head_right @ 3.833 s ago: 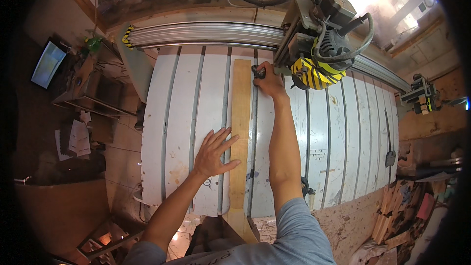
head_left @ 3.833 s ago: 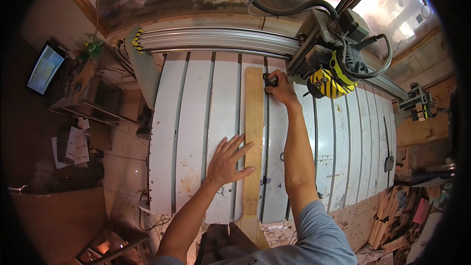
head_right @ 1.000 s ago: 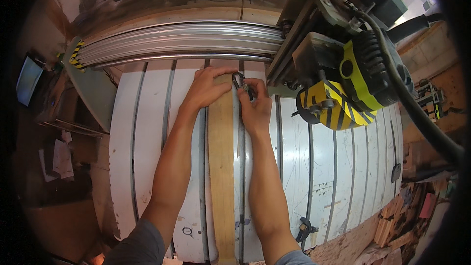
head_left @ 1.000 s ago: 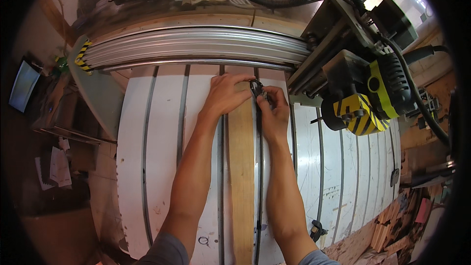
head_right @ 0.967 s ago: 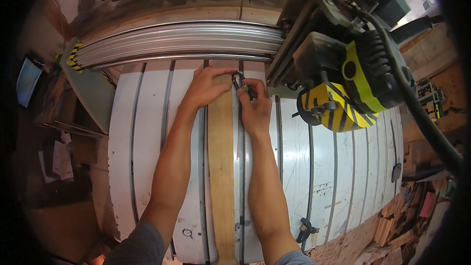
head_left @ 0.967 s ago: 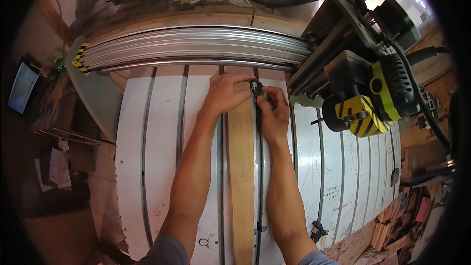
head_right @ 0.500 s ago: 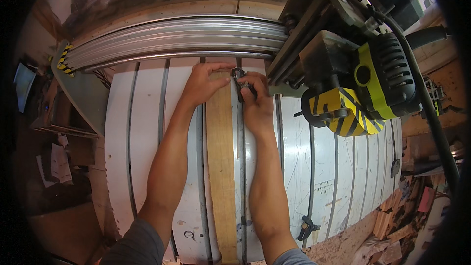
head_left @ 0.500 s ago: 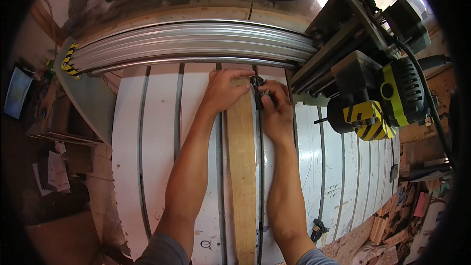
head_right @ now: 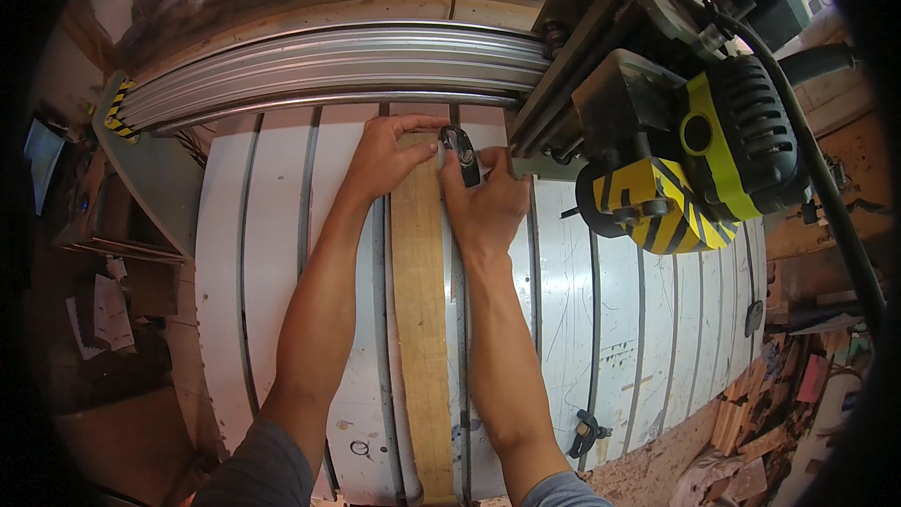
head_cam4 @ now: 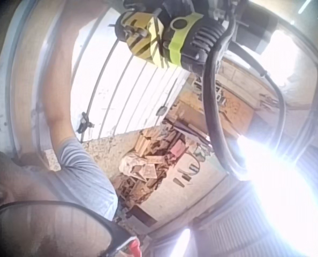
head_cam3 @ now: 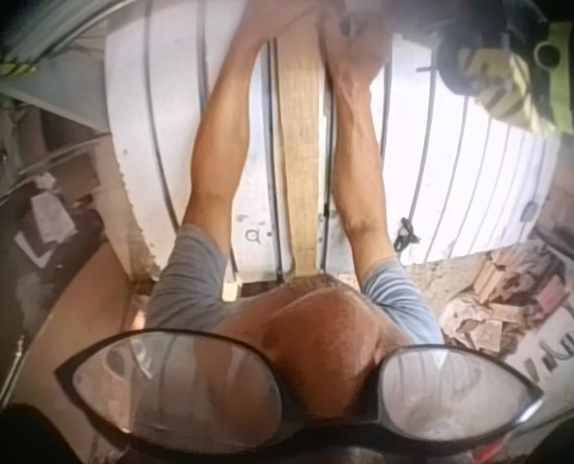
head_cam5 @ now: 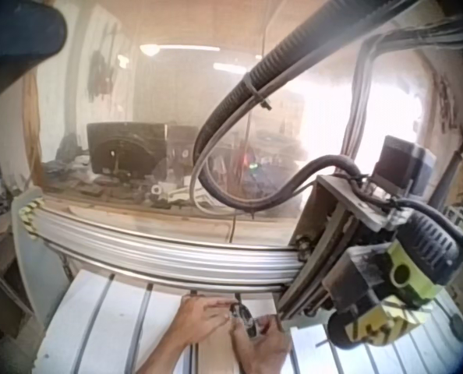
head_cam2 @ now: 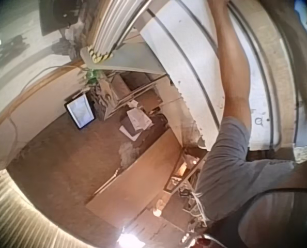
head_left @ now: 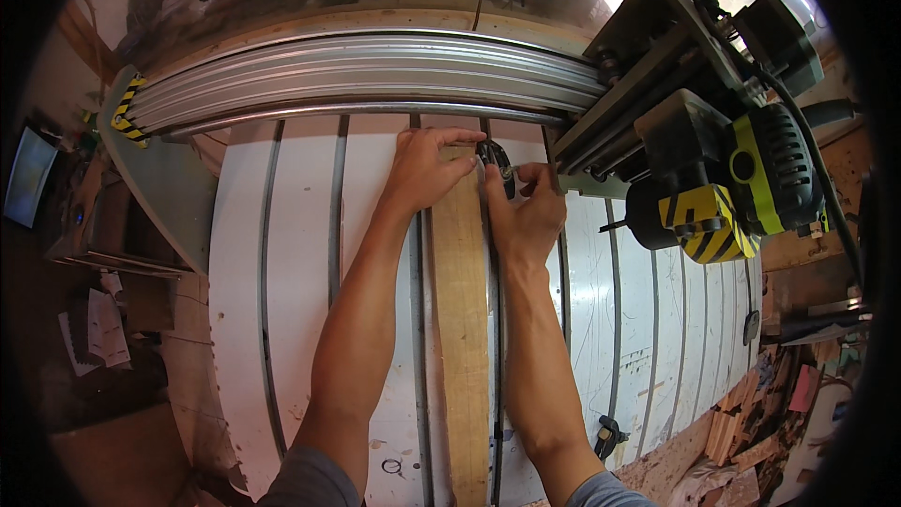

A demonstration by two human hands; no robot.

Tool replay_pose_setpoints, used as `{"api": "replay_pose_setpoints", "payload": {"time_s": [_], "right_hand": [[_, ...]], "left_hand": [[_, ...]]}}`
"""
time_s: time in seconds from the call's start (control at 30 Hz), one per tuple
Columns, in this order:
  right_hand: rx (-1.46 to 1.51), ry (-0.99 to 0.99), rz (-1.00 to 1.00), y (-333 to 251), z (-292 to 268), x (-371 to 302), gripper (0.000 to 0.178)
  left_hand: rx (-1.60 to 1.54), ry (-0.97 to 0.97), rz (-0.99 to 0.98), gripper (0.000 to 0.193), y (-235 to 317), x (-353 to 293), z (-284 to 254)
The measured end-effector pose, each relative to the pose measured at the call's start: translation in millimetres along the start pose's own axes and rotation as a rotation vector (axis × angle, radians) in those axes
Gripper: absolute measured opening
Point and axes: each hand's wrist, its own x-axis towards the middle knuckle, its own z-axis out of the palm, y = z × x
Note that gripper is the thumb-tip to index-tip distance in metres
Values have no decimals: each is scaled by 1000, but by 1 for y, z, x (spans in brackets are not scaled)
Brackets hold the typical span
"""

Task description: The person prepares a CNC machine by placing a wooden board on the bed, adjusting a sensor module on the board, and then positioning the machine head over the sensor.

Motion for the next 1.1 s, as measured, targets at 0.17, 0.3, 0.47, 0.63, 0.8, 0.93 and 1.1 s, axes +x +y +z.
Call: {"api": "replay_pose_setpoints", "payload": {"time_s": [0.17, 0.3, 0.47, 0.63, 0.8, 0.93, 1.1], "right_hand": [[237, -67, -160, 23, 1, 4, 18], [470, -66, 32, 1, 0, 4, 26], [265, -78, -93, 5, -2, 0, 27], [319, -195, -120, 9, 0, 2, 22], [334, -178, -228, 13, -1, 7, 24], [398, -156, -88, -5, -2, 5, 37], [498, -312, 186, 7, 2, 4, 44]], "left_hand": [[-17, -9, 2, 38, 0, 0, 0], [40, 23, 33, 38, -4, -3, -1], [45, 20, 65, 37, -3, -3, -1], [55, 12, 87, 37, -1, -2, -2], [14, -4, 79, 37, -1, -2, -1], [11, -9, 74, 37, -4, -1, 0], [-61, -8, 71, 37, -11, 0, 3]]}}
